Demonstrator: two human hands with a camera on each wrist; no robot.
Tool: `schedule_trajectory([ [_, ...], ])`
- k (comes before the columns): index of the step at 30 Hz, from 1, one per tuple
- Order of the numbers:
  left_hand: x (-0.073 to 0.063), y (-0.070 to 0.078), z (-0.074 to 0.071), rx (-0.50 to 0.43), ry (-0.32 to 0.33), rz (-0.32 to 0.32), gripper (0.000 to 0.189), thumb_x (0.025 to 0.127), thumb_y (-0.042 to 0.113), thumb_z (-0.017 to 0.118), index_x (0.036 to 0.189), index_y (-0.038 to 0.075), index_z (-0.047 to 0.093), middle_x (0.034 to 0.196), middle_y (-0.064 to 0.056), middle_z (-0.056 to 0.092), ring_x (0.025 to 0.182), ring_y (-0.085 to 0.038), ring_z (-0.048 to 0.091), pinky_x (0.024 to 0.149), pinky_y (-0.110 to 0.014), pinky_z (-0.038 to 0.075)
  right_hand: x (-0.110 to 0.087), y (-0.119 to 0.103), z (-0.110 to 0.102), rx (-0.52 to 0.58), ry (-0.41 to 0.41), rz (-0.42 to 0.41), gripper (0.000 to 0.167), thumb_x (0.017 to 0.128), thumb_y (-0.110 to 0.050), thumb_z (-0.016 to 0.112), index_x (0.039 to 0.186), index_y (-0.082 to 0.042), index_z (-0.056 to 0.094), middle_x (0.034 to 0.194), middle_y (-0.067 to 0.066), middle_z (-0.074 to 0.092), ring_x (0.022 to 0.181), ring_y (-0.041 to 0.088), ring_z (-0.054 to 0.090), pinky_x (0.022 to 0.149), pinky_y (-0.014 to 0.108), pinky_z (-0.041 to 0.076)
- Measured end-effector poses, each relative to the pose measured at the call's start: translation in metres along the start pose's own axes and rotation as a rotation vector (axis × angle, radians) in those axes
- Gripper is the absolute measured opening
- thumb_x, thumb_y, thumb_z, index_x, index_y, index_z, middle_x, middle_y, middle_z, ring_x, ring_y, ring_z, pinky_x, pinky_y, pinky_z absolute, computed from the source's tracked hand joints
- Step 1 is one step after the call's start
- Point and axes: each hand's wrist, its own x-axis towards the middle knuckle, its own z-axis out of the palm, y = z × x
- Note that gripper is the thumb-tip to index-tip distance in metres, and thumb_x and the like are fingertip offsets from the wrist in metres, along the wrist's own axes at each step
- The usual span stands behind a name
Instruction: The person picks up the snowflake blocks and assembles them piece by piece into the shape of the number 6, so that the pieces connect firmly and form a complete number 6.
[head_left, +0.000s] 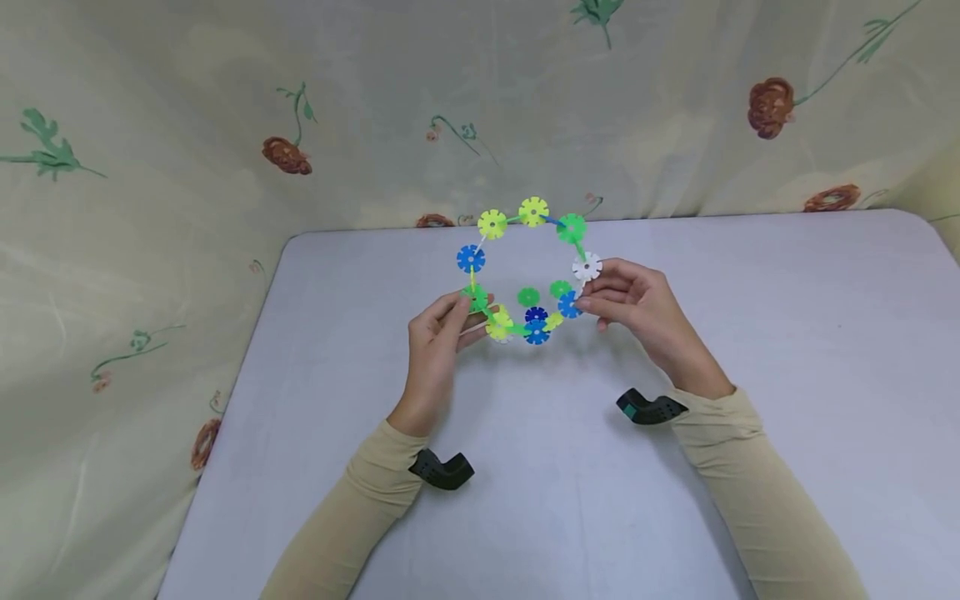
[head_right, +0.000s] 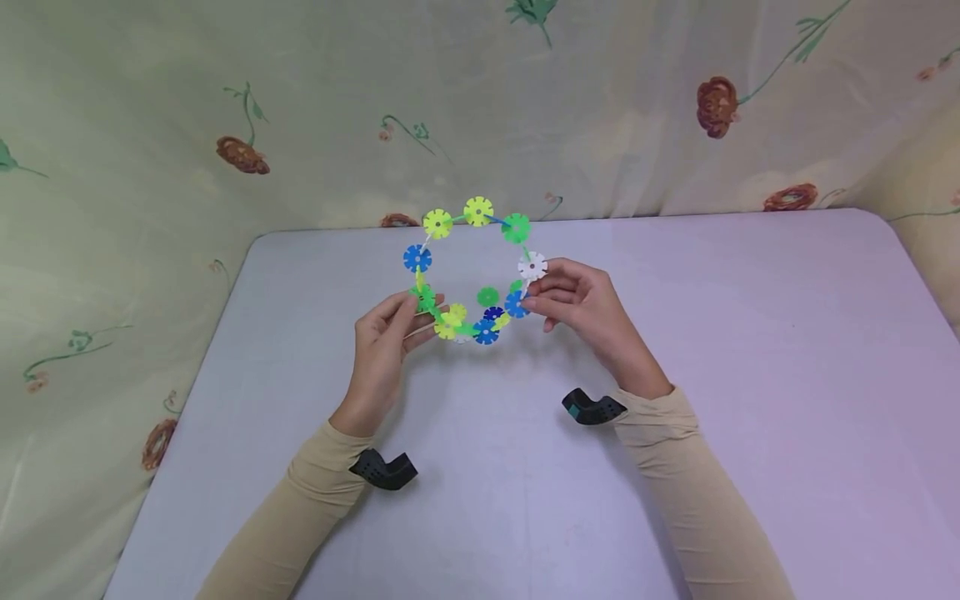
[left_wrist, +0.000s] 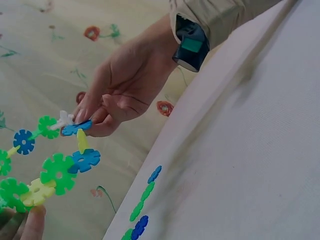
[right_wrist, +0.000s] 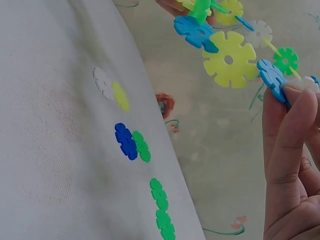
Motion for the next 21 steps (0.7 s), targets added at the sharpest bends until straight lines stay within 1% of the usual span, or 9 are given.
schedule_trajectory([
  [2, 0.0002, -0.0002, 0.0004, -0.002, 0.004, -0.003, 0.031, 0.109, 0.026, 0.055, 0.125, 0.002, 0.067, 0.127, -0.018, 0.072, 0.115, -0.028, 0.073, 0.096, -0.034, 0.062, 0.0001, 0.0, 0.0007, 0.006, 0.001, 0.002, 0.029, 0.092, -0.003, 0.077, 0.117, -0.001, 0.065, 0.095, -0.002, 0.075, 0.081, 0.01, 0.074, 0.059, 0.021, 0.058],
  [6, 0.0005, -0.0002, 0.001, -0.005, 0.019, -0.011, 0.029, 0.108, 0.024, 0.057, 0.123, 0.001, 0.068, 0.126, -0.018, 0.073, 0.116, -0.03, 0.073, 0.094, -0.033, 0.063, 0.0005, 0.0, 0.0017, 0.011, 0.003, 0.008, 0.031, 0.091, -0.002, 0.077, 0.119, 0.003, 0.063, 0.095, -0.003, 0.074, 0.08, 0.008, 0.074, 0.059, 0.021, 0.058],
  [9, 0.0005, 0.0002, 0.001, -0.007, 0.026, -0.014, 0.028, 0.108, 0.023, 0.058, 0.122, 0.001, 0.069, 0.125, -0.017, 0.073, 0.116, -0.032, 0.072, 0.094, -0.033, 0.063, 0.0007, 0.0003, 0.0018, 0.008, 0.006, 0.005, 0.03, 0.091, -0.001, 0.077, 0.117, 0.001, 0.064, 0.095, -0.004, 0.074, 0.08, 0.007, 0.074, 0.059, 0.021, 0.058],
  [12, 0.0004, 0.0009, 0.0011, -0.01, 0.03, -0.02, 0.028, 0.108, 0.022, 0.058, 0.122, 0.001, 0.068, 0.125, -0.017, 0.074, 0.116, -0.032, 0.073, 0.093, -0.033, 0.063, 0.0005, 0.0006, 0.0014, 0.005, 0.01, -0.003, 0.025, 0.091, -0.001, 0.077, 0.114, -0.005, 0.067, 0.095, -0.004, 0.074, 0.08, 0.008, 0.074, 0.059, 0.021, 0.058],
  [17, 0.001, 0.001, 0.0012, -0.009, 0.036, -0.025, 0.028, 0.108, 0.022, 0.057, 0.122, 0.001, 0.068, 0.125, -0.016, 0.074, 0.114, -0.029, 0.074, 0.093, -0.033, 0.063, -0.0001, 0.0012, 0.0006, 0.016, 0.014, -0.019, 0.025, 0.092, -0.001, 0.076, 0.115, -0.004, 0.067, 0.095, -0.003, 0.073, 0.08, 0.008, 0.073, 0.059, 0.021, 0.058],
  [21, 0.0014, 0.0002, 0.0008, -0.002, 0.036, -0.019, 0.028, 0.108, 0.022, 0.056, 0.122, 0.0, 0.069, 0.125, -0.016, 0.074, 0.114, -0.029, 0.074, 0.093, -0.033, 0.063, -0.0004, 0.0013, 0.0001, 0.014, 0.02, -0.024, 0.024, 0.093, -0.002, 0.075, 0.114, -0.009, 0.069, 0.096, -0.003, 0.073, 0.081, 0.007, 0.073, 0.059, 0.02, 0.058],
])
